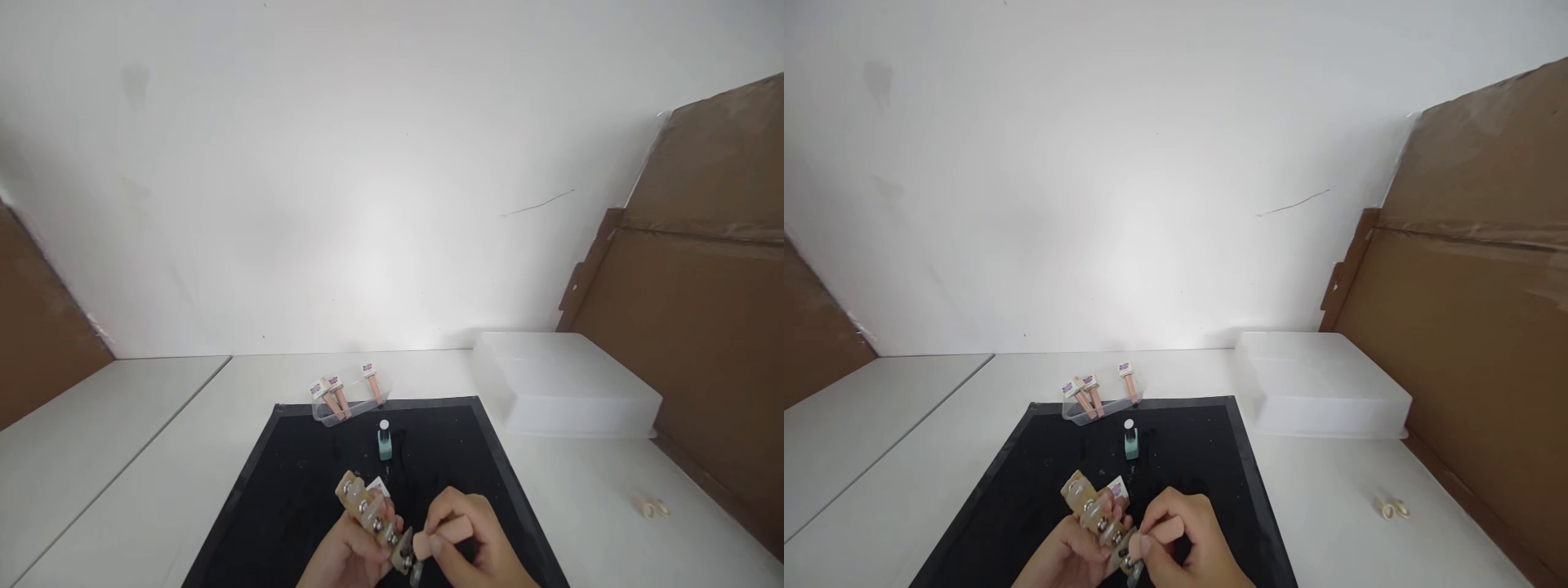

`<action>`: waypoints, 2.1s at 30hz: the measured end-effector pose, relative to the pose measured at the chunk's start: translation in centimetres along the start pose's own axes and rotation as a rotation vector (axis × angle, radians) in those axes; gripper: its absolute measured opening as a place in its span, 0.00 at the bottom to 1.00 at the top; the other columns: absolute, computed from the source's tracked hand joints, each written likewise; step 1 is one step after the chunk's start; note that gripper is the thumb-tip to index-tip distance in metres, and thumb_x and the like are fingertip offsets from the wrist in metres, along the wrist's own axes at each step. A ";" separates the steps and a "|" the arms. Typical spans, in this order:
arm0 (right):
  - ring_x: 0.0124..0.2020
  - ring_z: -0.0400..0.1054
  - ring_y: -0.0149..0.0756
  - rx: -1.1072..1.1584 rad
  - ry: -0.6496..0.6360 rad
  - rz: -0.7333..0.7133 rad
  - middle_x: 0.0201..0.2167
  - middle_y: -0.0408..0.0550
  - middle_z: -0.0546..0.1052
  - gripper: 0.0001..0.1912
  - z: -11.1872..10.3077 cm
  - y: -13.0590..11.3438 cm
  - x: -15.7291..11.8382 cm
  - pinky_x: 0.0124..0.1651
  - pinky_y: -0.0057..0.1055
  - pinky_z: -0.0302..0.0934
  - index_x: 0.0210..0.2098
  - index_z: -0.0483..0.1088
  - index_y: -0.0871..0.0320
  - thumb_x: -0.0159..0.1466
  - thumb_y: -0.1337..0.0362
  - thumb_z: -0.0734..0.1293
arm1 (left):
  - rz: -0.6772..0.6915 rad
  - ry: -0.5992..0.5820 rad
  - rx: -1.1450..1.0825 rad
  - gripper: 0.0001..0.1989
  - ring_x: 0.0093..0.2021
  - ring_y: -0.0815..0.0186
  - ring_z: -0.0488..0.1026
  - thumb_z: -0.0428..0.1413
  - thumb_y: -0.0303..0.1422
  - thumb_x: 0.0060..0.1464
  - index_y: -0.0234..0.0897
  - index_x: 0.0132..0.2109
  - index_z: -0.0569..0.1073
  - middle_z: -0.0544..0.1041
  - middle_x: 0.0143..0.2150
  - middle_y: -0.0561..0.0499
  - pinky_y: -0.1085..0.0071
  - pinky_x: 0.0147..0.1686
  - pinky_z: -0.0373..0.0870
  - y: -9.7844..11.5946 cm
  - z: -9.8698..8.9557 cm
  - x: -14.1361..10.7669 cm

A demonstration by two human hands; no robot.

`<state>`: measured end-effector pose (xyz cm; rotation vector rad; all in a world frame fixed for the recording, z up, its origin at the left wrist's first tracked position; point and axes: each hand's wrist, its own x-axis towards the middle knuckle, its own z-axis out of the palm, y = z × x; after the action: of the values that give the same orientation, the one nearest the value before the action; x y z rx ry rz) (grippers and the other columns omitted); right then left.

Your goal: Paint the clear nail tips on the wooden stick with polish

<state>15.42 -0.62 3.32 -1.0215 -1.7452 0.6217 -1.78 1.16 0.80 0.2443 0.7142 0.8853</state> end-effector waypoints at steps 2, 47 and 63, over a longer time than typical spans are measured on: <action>0.17 0.64 0.32 0.010 -0.010 0.007 0.17 0.42 0.73 0.06 0.1 0.0 0.0 0.21 0.24 0.58 0.25 0.69 0.55 0.53 0.71 0.62 | 0.006 -0.003 -0.010 0.17 0.33 0.71 0.70 0.49 0.11 0.28 0.34 0.27 0.70 0.72 0.26 0.56 0.74 0.40 0.58 0.0 -0.2 0.2; 0.19 0.64 0.32 0.039 -0.021 0.070 0.16 0.42 0.71 0.06 0.4 0.9 0.7 0.22 0.24 0.56 0.23 0.66 0.58 0.56 0.69 0.61 | 0.072 -0.074 0.064 0.15 0.33 0.70 0.67 0.50 0.12 0.26 0.35 0.22 0.67 0.68 0.26 0.57 0.72 0.40 0.57 -0.1 -0.3 0.3; 0.20 0.64 0.32 0.062 -0.033 0.106 0.16 0.42 0.71 0.06 0.8 1.1 0.5 0.21 0.23 0.56 0.24 0.67 0.58 0.57 0.67 0.62 | 0.081 -0.094 0.088 0.15 0.33 0.70 0.66 0.51 0.12 0.26 0.35 0.23 0.67 0.68 0.27 0.57 0.72 0.39 0.56 -0.1 0.0 0.2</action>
<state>15.01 0.41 2.45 -1.0716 -1.6979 0.7587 -1.66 1.26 0.70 0.3933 0.6605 0.9146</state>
